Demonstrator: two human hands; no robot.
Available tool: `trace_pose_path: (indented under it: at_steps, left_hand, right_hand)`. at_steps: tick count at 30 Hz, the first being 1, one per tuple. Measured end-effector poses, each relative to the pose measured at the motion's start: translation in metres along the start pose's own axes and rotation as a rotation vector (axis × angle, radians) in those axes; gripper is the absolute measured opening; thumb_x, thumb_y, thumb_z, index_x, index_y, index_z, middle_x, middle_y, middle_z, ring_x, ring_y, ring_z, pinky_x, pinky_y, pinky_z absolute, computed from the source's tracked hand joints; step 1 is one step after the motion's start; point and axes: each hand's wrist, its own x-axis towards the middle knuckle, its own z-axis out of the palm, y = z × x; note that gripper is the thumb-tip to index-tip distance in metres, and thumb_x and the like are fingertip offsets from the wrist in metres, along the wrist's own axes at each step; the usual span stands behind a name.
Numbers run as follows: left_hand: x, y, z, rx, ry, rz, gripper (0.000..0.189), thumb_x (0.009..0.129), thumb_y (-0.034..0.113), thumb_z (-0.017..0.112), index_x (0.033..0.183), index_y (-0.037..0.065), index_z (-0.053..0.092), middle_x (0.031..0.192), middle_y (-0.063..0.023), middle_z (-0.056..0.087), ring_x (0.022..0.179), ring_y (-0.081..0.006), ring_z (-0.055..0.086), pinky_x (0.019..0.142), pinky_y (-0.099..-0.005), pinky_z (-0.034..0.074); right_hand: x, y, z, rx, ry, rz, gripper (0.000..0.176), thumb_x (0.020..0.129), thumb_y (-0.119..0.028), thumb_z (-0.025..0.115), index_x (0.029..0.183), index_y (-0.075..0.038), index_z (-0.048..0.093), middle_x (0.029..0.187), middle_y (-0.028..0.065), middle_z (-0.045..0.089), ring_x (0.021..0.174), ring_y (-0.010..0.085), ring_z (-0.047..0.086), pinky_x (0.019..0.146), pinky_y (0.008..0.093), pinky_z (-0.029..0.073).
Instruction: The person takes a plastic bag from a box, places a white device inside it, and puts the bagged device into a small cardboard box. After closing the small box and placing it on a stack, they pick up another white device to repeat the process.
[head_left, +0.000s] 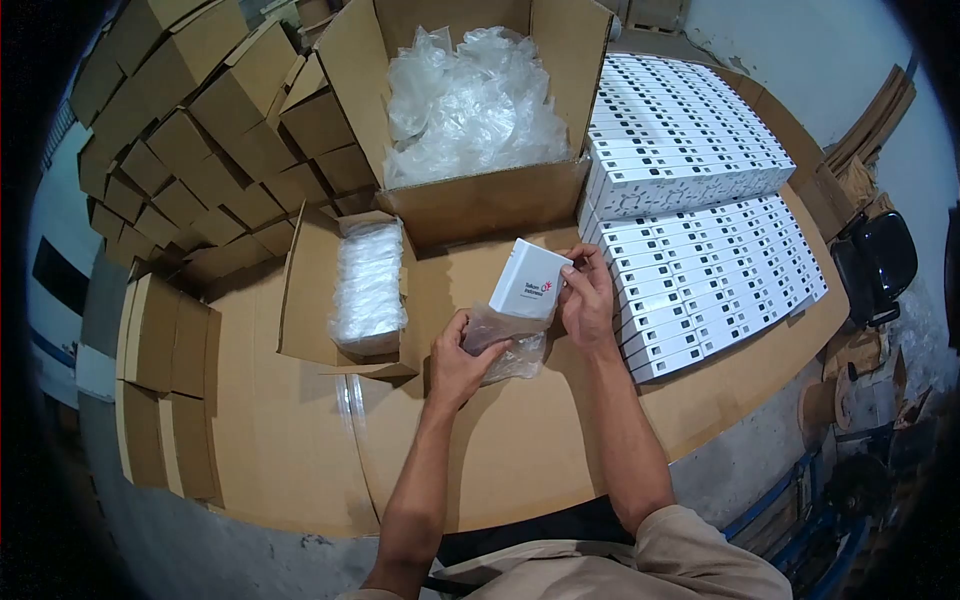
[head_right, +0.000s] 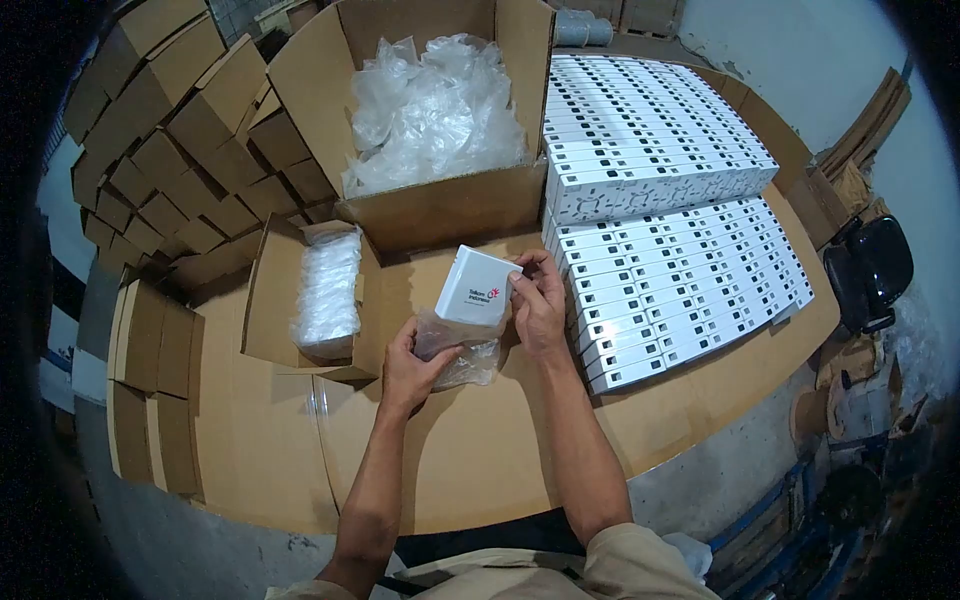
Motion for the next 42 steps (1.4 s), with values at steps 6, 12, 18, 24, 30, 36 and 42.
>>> trace_pose_path:
  at_steps: [6,12,18,24,30,36,42]
  left_hand:
    - [0.000,-0.001,-0.001,-0.015,-0.054,-0.055,0.041,0.080,0.007,0.086,0.114,0.000,0.065,0.107,-0.0100,0.073,0.099,-0.0181,0.070,0.090,-0.0340,0.055]
    - [-0.001,0.004,-0.001,0.003,-0.075,-0.067,0.047,0.079,0.010,0.089,0.119,-0.001,0.065,0.110,-0.0111,0.074,0.102,-0.0186,0.070,0.091,-0.0346,0.055]
    - [0.000,-0.005,-0.001,-0.100,-0.038,-0.088,0.049,0.080,0.013,0.089,0.122,-0.001,0.066,0.112,-0.0105,0.074,0.100,-0.0181,0.070,0.090,-0.0344,0.056]
    - [0.002,-0.005,-0.002,-0.270,-0.004,-0.140,0.046,0.082,0.014,0.089,0.120,-0.001,0.068,0.109,-0.0085,0.075,0.097,-0.0156,0.071,0.087,-0.0317,0.056]
    - [0.005,-0.018,0.000,-0.388,0.019,-0.171,0.033,0.094,0.018,0.079,0.118,-0.002,0.069,0.108,-0.0073,0.074,0.094,-0.0126,0.068,0.085,-0.0291,0.054]
    - [0.011,-0.026,0.005,-0.464,0.112,-0.213,0.029,0.103,0.021,0.069,0.118,-0.003,0.069,0.106,-0.0064,0.074,0.092,-0.0098,0.065,0.084,-0.0277,0.052]
    - [0.016,-0.029,0.011,-0.623,0.213,-0.254,0.030,0.103,0.022,0.068,0.119,-0.003,0.070,0.108,-0.0067,0.073,0.095,-0.0102,0.064,0.086,-0.0275,0.051]
  right_hand:
    - [-0.001,-0.002,0.000,0.007,-0.008,0.027,0.022,0.095,0.001,0.062,0.115,-0.007,0.054,0.106,0.0030,0.058,0.101,0.0123,0.059,0.090,0.0272,0.048]
    - [-0.001,0.004,0.001,-0.111,-0.073,-0.056,0.022,0.096,0.000,0.064,0.115,-0.005,0.054,0.105,0.0032,0.059,0.100,0.0112,0.058,0.086,0.0273,0.049]
    - [-0.003,0.011,-0.001,-0.376,-0.033,-0.047,0.019,0.096,-0.006,0.073,0.109,-0.003,0.060,0.096,0.0024,0.066,0.090,0.0096,0.062,0.081,0.0260,0.050]
    - [-0.004,0.010,0.001,-0.484,0.007,-0.013,0.017,0.095,-0.006,0.074,0.106,-0.003,0.061,0.094,0.0039,0.068,0.088,0.0103,0.064,0.081,0.0265,0.052]
    - [-0.005,0.007,0.000,-0.584,-0.037,0.013,0.017,0.094,-0.006,0.074,0.104,-0.003,0.062,0.094,0.0028,0.067,0.088,0.0096,0.062,0.081,0.0258,0.051]
    - [-0.003,0.007,0.000,-0.570,-0.126,0.106,0.032,0.092,-0.007,0.076,0.120,-0.001,0.062,0.102,0.0056,0.067,0.094,0.0095,0.062,0.081,0.0257,0.051]
    - [-0.013,-0.024,0.021,-0.755,-0.301,0.334,0.071,0.088,-0.005,0.079,0.149,-0.011,0.045,0.098,0.0112,0.071,0.088,0.0136,0.066,0.074,0.0290,0.052]
